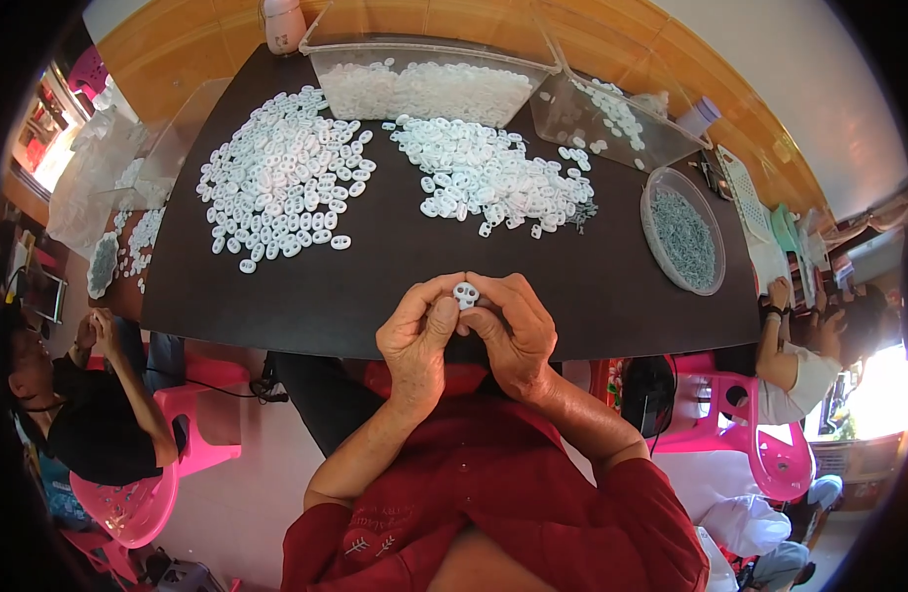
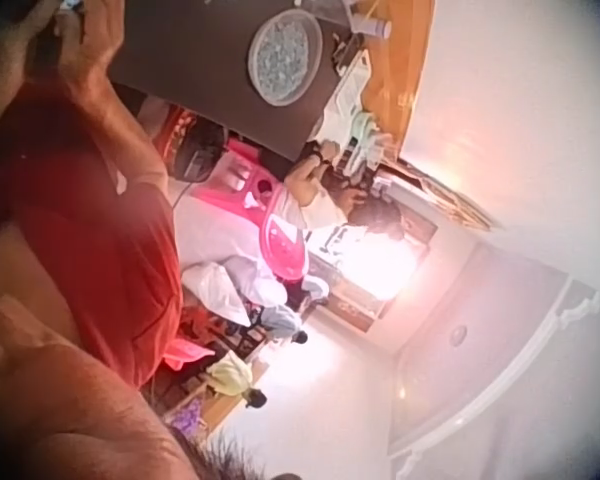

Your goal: The person is manually assembling small white plastic components by inserting tiny black pins into them.

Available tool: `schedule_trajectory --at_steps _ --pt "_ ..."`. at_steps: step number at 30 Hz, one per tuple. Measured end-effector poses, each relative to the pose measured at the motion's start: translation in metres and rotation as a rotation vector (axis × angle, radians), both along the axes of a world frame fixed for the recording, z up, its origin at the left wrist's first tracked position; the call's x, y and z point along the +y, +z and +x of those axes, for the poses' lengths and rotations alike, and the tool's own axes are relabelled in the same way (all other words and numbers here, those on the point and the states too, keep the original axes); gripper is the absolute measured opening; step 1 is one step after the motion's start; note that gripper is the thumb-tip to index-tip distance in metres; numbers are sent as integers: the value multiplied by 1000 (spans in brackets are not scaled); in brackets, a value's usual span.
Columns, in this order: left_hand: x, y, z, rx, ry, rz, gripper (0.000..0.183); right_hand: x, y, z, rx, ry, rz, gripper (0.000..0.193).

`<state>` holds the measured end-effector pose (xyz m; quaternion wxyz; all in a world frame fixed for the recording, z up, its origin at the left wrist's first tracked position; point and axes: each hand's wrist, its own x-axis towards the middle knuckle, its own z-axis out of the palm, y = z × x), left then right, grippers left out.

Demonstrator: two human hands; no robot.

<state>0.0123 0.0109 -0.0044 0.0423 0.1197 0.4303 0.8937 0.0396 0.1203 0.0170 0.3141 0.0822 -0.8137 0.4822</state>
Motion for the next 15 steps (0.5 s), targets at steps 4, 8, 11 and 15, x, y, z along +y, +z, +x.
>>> schedule_trajectory --at_steps 4,8,11,15 --pt "-1 -2 0 14 6 -16 24 -1 0 1 1 3 19 35" --pt "-2 -3 2 52 39 -57 23 -4 -3 2 23 9 10 34" --pt "-1 -3 4 52 53 -37 21 -5 -6 3 28 8 -2 34" --pt "-1 -1 5 49 76 -26 19 -5 -6 0 109 4 91 34"
